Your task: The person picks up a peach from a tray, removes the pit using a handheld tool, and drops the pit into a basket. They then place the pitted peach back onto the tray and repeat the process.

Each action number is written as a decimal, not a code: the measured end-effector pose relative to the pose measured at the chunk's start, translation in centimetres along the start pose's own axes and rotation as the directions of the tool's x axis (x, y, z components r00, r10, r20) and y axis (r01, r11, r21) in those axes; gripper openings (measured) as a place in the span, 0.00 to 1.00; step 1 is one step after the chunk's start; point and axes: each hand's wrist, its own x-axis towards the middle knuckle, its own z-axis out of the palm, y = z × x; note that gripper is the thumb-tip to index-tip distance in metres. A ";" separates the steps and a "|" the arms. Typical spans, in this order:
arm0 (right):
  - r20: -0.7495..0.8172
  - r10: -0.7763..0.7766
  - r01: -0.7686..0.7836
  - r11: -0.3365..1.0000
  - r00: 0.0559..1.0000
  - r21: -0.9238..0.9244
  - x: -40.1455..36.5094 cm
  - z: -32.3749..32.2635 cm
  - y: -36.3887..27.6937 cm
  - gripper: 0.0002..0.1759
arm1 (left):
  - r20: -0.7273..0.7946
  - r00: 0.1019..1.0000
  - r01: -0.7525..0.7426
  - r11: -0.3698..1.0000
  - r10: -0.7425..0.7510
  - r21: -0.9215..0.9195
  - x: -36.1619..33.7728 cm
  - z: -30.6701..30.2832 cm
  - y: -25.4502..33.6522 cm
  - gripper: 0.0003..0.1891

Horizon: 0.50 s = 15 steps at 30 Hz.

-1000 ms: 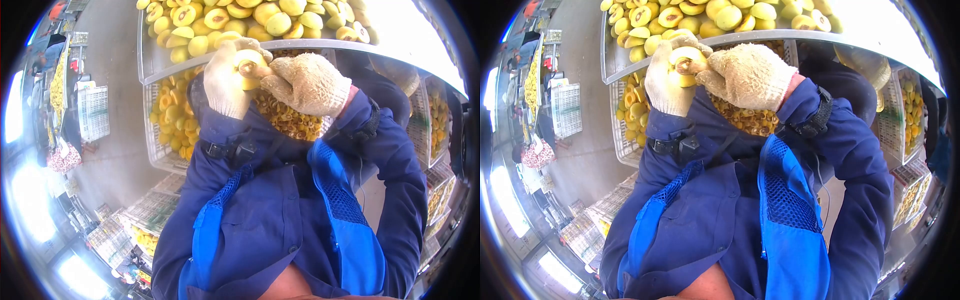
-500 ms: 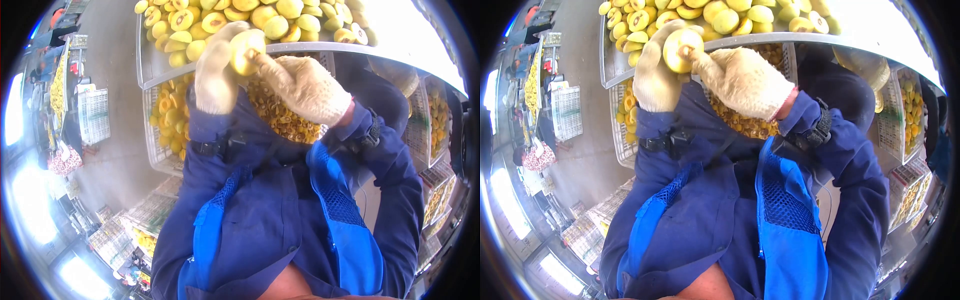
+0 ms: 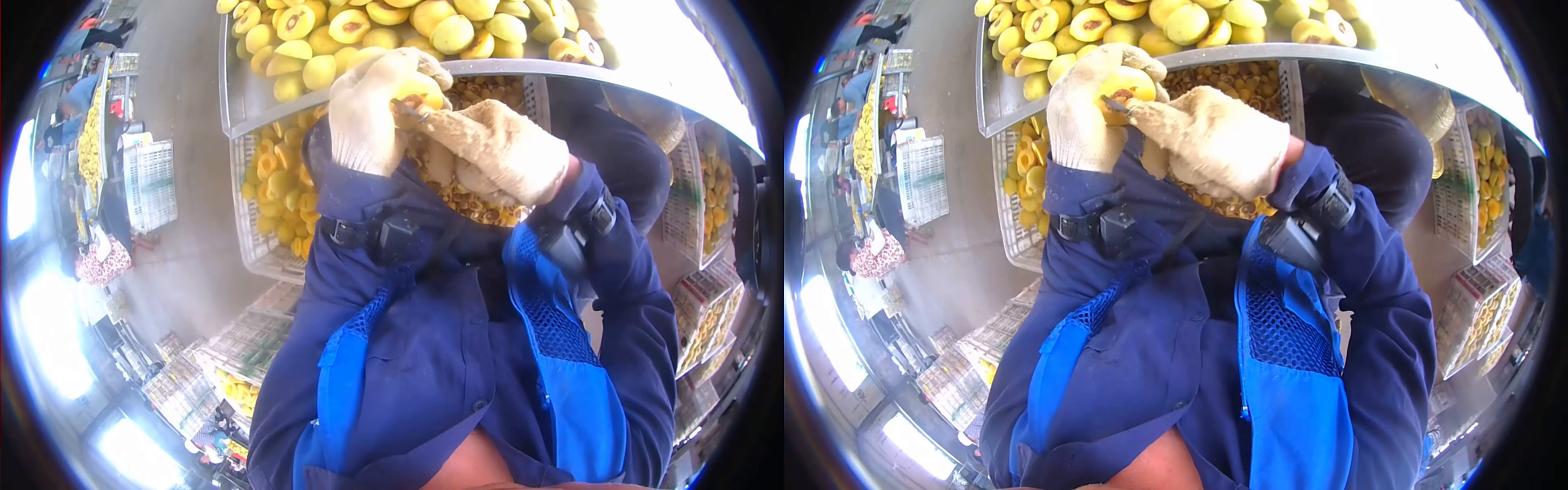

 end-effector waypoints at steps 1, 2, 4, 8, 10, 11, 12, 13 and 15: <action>0.018 -0.246 0.246 0.962 0.969 -0.117 0.3 -0.1 1.7 0.25 | 0.024 0.995 0.104 0.979 -0.102 -0.176 -0.2 -0.1 0.2 0.11; 0.083 -0.245 0.249 0.968 0.966 -0.042 0.5 -0.9 2.5 0.24 | 0.023 0.996 0.092 0.986 -0.089 -0.137 -0.1 0.0 0.1 0.14; 0.287 -0.020 -0.056 0.965 0.958 0.255 0.9 -2.2 2.6 0.23 | 0.039 0.994 0.103 0.983 -0.099 -0.151 0.0 0.1 0.1 0.18; 0.148 0.190 -0.236 0.875 0.971 0.423 -0.3 0.2 1.2 0.26 | -0.008 0.987 0.161 0.982 -0.162 -0.099 0.1 0.4 0.3 0.20; 0.108 0.177 -0.207 0.850 0.978 0.485 -0.2 1.1 2.7 0.28 | 0.024 0.993 0.120 0.993 -0.119 -0.022 0.1 0.3 0.2 0.22; 0.090 0.171 -0.193 0.837 0.981 0.513 -0.3 1.4 3.2 0.29 | 0.076 0.995 0.070 0.997 -0.072 0.027 0.2 0.0 0.4 0.24; 0.111 0.175 -0.207 0.813 0.978 0.544 -0.3 1.5 3.1 0.30 | 0.130 0.991 0.013 0.997 -0.022 0.074 0.4 -0.2 0.4 0.25; 0.132 0.179 -0.223 0.788 0.975 0.574 -0.4 1.5 3.0 0.30 | 0.128 0.989 0.085 0.995 -0.077 -0.053 0.5 -0.1 0.3 0.25; 0.259 0.200 -0.322 0.705 0.945 0.632 -0.8 1.5 2.0 0.30 | 0.143 0.972 0.221 0.928 -0.185 -0.299 0.8 0.1 -0.4 0.26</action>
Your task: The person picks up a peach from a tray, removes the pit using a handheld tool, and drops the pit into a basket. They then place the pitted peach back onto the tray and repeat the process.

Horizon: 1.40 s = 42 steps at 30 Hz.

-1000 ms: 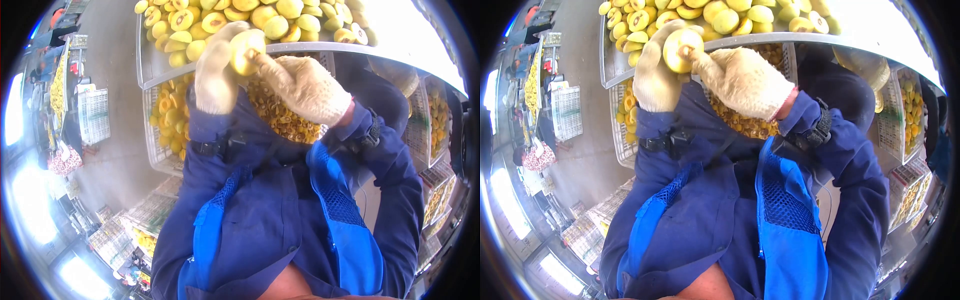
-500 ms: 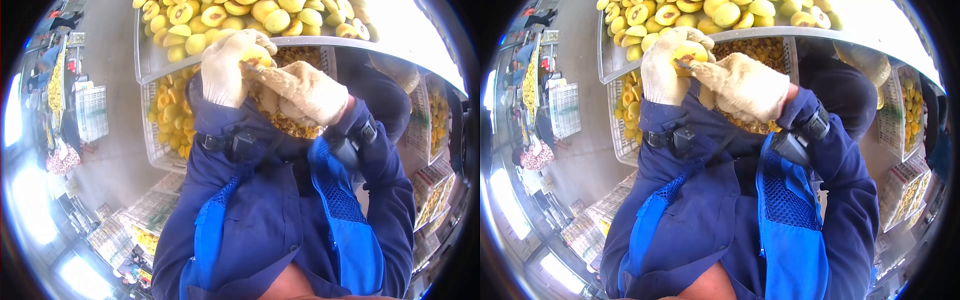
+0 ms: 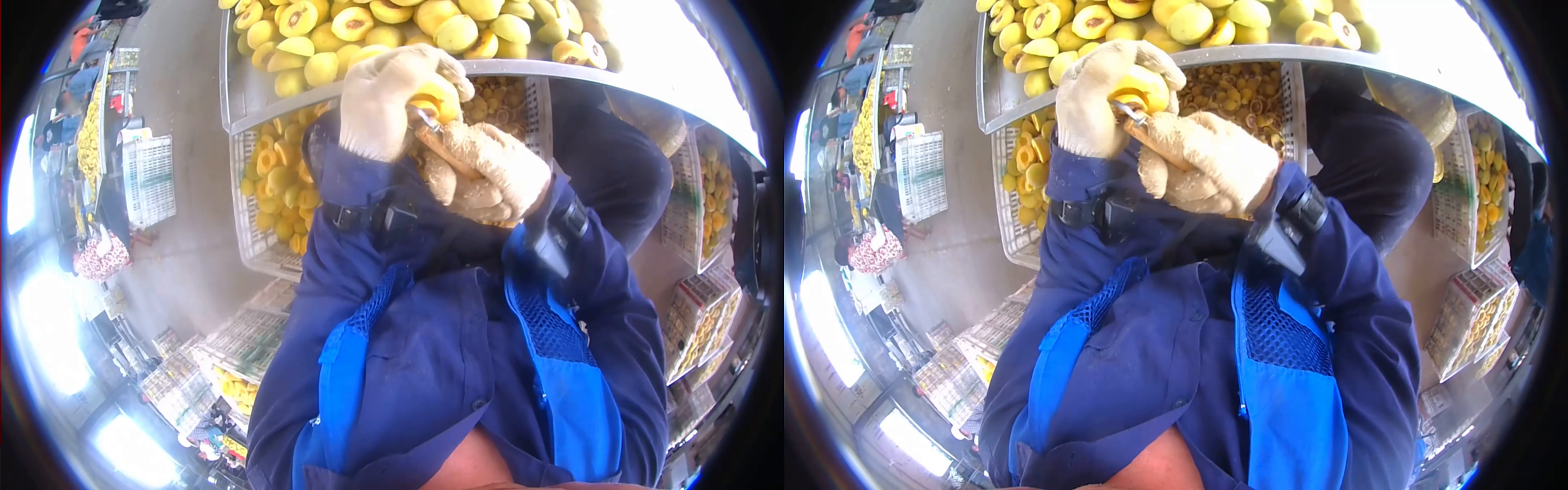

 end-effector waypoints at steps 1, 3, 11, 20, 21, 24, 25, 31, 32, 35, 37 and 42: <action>-0.045 -0.096 0.092 0.992 0.994 -0.092 0.2 0.3 0.8 0.29 | -0.024 0.997 0.066 0.997 -0.067 -0.044 0.5 -0.2 -0.6 0.27; -0.106 -0.397 0.314 0.839 0.911 -0.445 0.6 1.2 2.9 0.28 | -0.224 0.941 0.163 0.919 -0.255 -0.360 0.9 -0.6 -0.9 0.28; -0.558 -0.275 -0.051 0.865 0.783 -0.498 -1.1 0.8 2.4 0.30 | -0.274 0.949 0.029 0.906 -0.158 -0.422 -0.8 -1.6 -0.9 0.22; -0.415 -0.564 -0.379 0.187 0.714 -0.906 -1.1 -2.0 5.0 0.30 | -0.350 0.929 0.061 0.982 -0.122 -0.179 -1.8 -1.8 -0.7 0.14; -0.440 -0.552 -0.380 0.227 0.708 -0.897 -1.2 -2.0 4.9 0.30 | -0.357 0.927 0.051 0.983 -0.113 -0.179 -1.9 -1.8 -0.6 0.13; -0.431 -0.563 -0.413 0.169 0.705 -0.895 -1.7 -2.0 4.8 0.30 | -0.286 0.950 0.062 0.976 -0.121 -0.208 -2.4 -2.9 -0.4 0.17; -0.473 -0.454 -0.357 0.321 0.755 -0.877 -2.0 -2.2 4.2 0.30 | -0.307 0.944 0.105 0.993 -0.119 -0.062 -3.3 -3.5 0.6 0.17; -0.478 -0.566 -0.498 0.133 0.672 -0.857 -2.1 -7.0 4.8 0.32 | -0.412 0.896 0.424 -0.050 0.163 0.904 -9.4 -14.3 6.6 0.18; -0.437 -0.606 -0.354 0.260 0.664 -0.898 -1.6 -5.7 4.5 0.32 | -0.480 0.839 0.485 0.050 0.255 0.873 -9.5 -15.3 6.8 0.18; -0.394 -0.573 -0.234 0.334 0.719 -0.913 -0.1 -2.2 2.8 0.29 | -0.518 0.832 0.481 0.207 0.197 0.852 -5.2 -15.6 5.4 0.27; -0.247 -0.649 -0.139 0.214 0.720 -0.967 0.7 -2.0 3.1 0.26 | -0.505 0.862 0.506 -0.103 0.044 0.856 -0.5 -18.2 2.2 0.34; -0.341 -0.552 -0.003 0.523 0.761 -0.853 -0.3 -0.6 3.1 0.24 | -0.472 0.880 0.455 -0.191 -0.052 0.870 2.8 -24.7 -0.4 0.32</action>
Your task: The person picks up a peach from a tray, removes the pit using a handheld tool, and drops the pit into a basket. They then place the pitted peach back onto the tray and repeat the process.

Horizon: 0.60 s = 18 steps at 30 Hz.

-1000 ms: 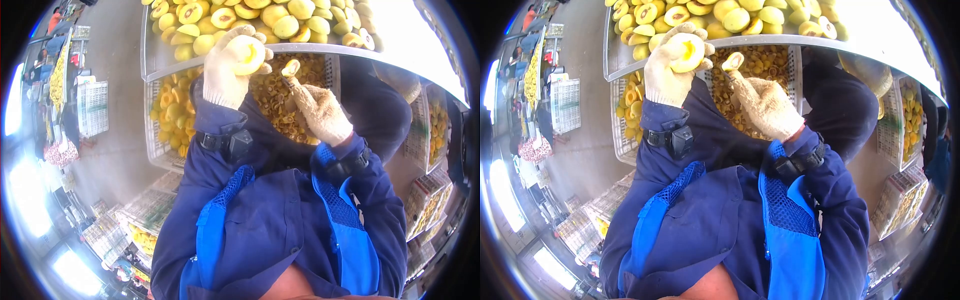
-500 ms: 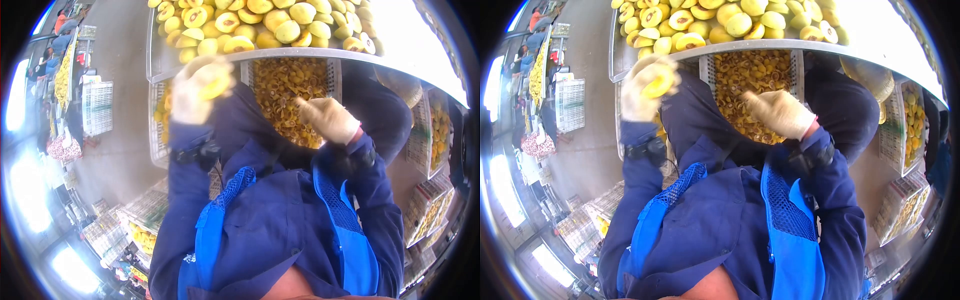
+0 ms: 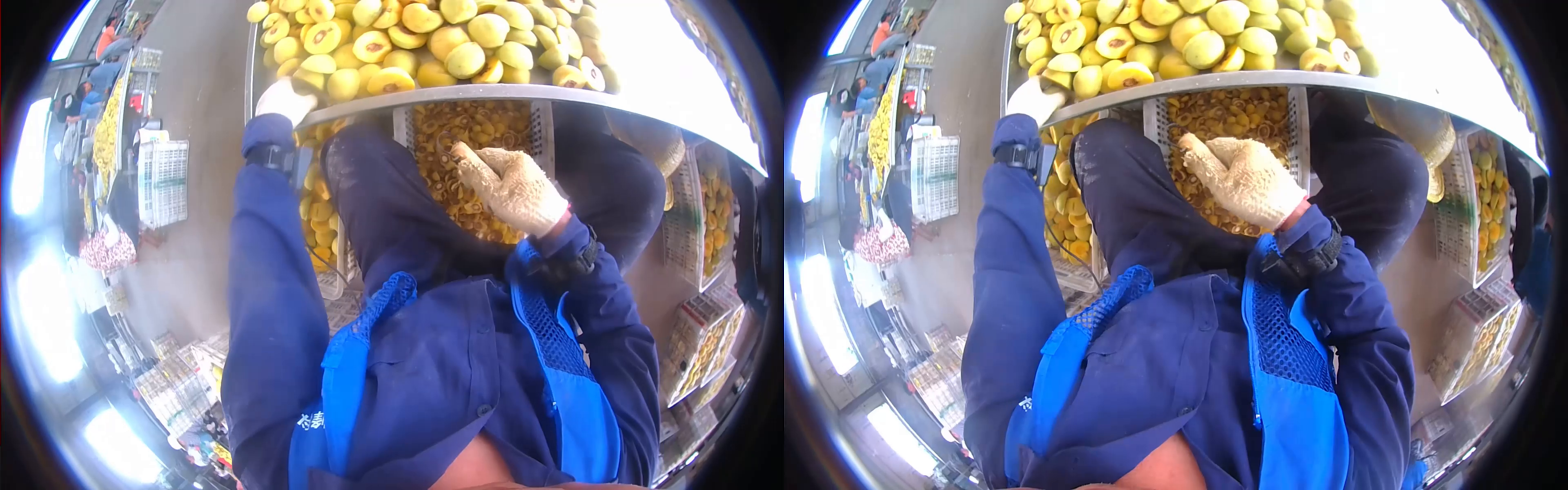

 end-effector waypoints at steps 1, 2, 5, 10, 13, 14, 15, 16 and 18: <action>0.014 0.062 -0.063 0.996 0.998 0.064 -0.3 -0.3 -0.8 0.25 | -0.017 0.996 -0.092 0.995 0.092 -0.034 -1.0 -1.1 0.4 0.31; 0.035 0.121 -0.124 0.984 0.992 0.125 -0.4 -0.6 -1.6 0.25 | 0.100 0.993 0.098 0.884 -0.059 -0.457 -2.0 -2.1 0.9 0.27; 0.118 0.249 -0.273 0.920 0.961 0.282 -0.4 -1.1 -4.3 0.27 | -0.002 0.999 -0.014 -0.218 -0.054 -0.976 -4.4 -1.7 0.7 0.27; 0.231 0.132 -0.221 0.882 0.964 0.416 1.2 0.7 -6.8 0.25 | 0.011 0.998 0.054 -0.719 0.065 -0.693 -11.9 -5.0 10.6 0.28; 0.126 0.034 -0.083 0.910 0.991 0.405 2.0 2.4 -7.3 0.24 | -0.118 0.986 -0.017 -0.636 0.117 -0.772 -13.4 -4.0 14.1 0.26; 0.112 0.050 -0.093 0.901 0.992 0.423 2.1 2.6 -7.7 0.23 | -0.193 0.968 -0.049 -0.635 0.161 -0.771 -13.7 -3.6 15.0 0.25; 0.100 0.067 -0.105 0.891 0.993 0.442 2.2 2.7 -8.1 0.23 | -0.194 0.979 -0.125 -0.561 0.064 -0.818 -14.0 -3.1 15.9 0.24; 0.089 0.083 -0.115 0.879 0.993 0.462 2.2 2.7 -8.2 0.23 | -0.203 0.979 -0.194 -0.473 -0.033 -0.859 -14.4 -2.7 16.8 0.23; 0.030 0.010 -0.022 0.916 0.999 0.400 2.3 3.4 -7.1 0.20 | -0.220 0.963 -0.262 -0.349 -0.155 -0.900 -15.0 -2.4 18.0 0.22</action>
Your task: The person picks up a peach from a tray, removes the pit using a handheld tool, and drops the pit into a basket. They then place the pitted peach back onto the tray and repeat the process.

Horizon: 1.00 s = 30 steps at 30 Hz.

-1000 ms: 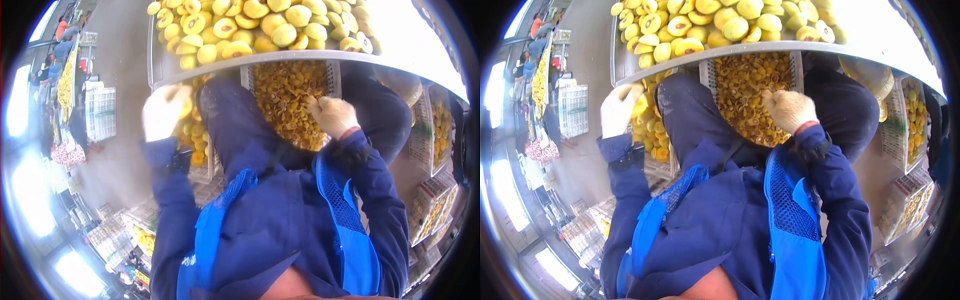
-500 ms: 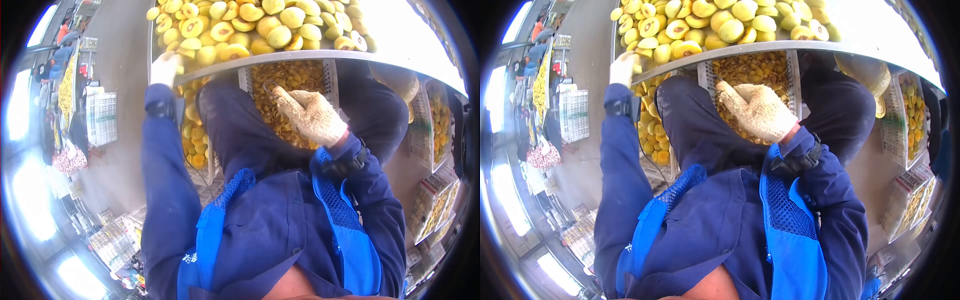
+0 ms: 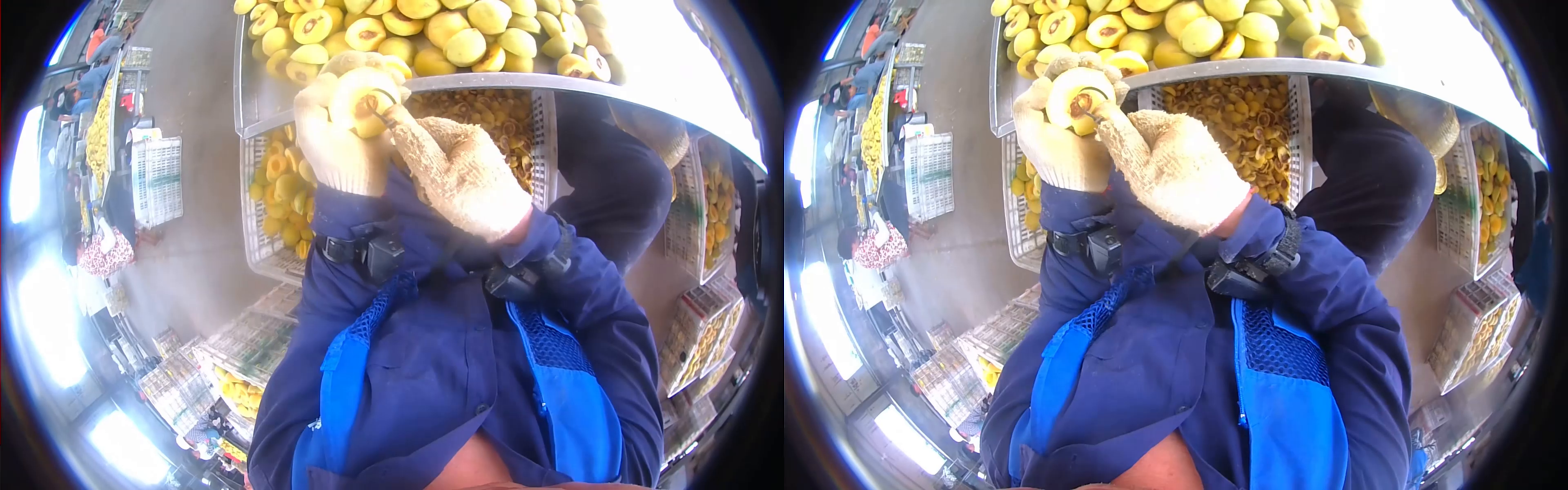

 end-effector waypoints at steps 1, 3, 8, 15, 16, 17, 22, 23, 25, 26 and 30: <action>-0.025 -0.092 0.090 0.994 0.995 -0.068 0.0 0.3 0.7 0.19 | -0.027 1.000 -0.008 1.000 0.008 0.026 -0.3 0.5 0.0 0.22; -0.058 -0.201 0.190 0.968 0.978 -0.162 -0.2 0.9 1.4 0.19 | -0.004 0.998 0.068 0.996 -0.068 -0.059 -1.0 1.5 0.8 0.21; -0.011 -0.423 0.400 0.864 0.906 -0.306 0.0 0.9 3.4 0.23 | 0.060 0.997 -0.067 0.960 0.053 0.273 -2.3 2.4 1.3 0.21; 0.009 0.124 -0.124 0.979 0.992 0.160 0.1 0.3 0.1 0.21 | 0.164 0.945 0.322 0.894 -0.283 -0.311 -0.4 1.5 1.5 0.26; 0.024 0.223 -0.222 0.943 0.975 0.248 0.1 0.0 -0.4 0.24 | 0.206 0.940 0.330 0.882 -0.273 -0.336 -0.2 1.4 1.6 0.28; 0.077 0.250 -0.261 0.920 0.965 0.291 0.1 -1.2 -0.5 0.26 | 0.248 0.933 0.340 0.870 -0.262 -0.358 -0.1 1.2 1.7 0.30; 0.001 -0.007 0.007 0.999 1.000 -0.037 0.4 -1.7 1.0 0.25 | 0.419 0.888 0.341 0.884 -0.191 -0.320 -0.1 -0.8 1.2 0.25; -0.007 -0.126 0.124 0.984 0.992 -0.127 0.5 -1.7 1.4 0.23 | 0.379 0.905 0.322 0.892 -0.192 -0.317 -0.5 -0.8 1.1 0.25; 0.004 -0.363 0.347 0.888 0.932 -0.302 0.9 -2.1 1.8 0.20 | 0.305 0.933 0.286 0.908 -0.191 -0.306 -1.0 -0.5 0.6 0.25; 0.026 -0.336 0.328 0.897 0.941 -0.295 0.9 -2.3 1.6 0.19 | 0.304 0.936 0.272 0.915 -0.179 -0.297 -1.1 -0.5 0.5 0.25; 0.108 -0.174 0.194 0.957 0.979 -0.218 1.0 -2.7 0.9 0.19 | 0.203 0.968 0.182 0.967 -0.144 -0.178 -1.8 0.4 0.0 0.26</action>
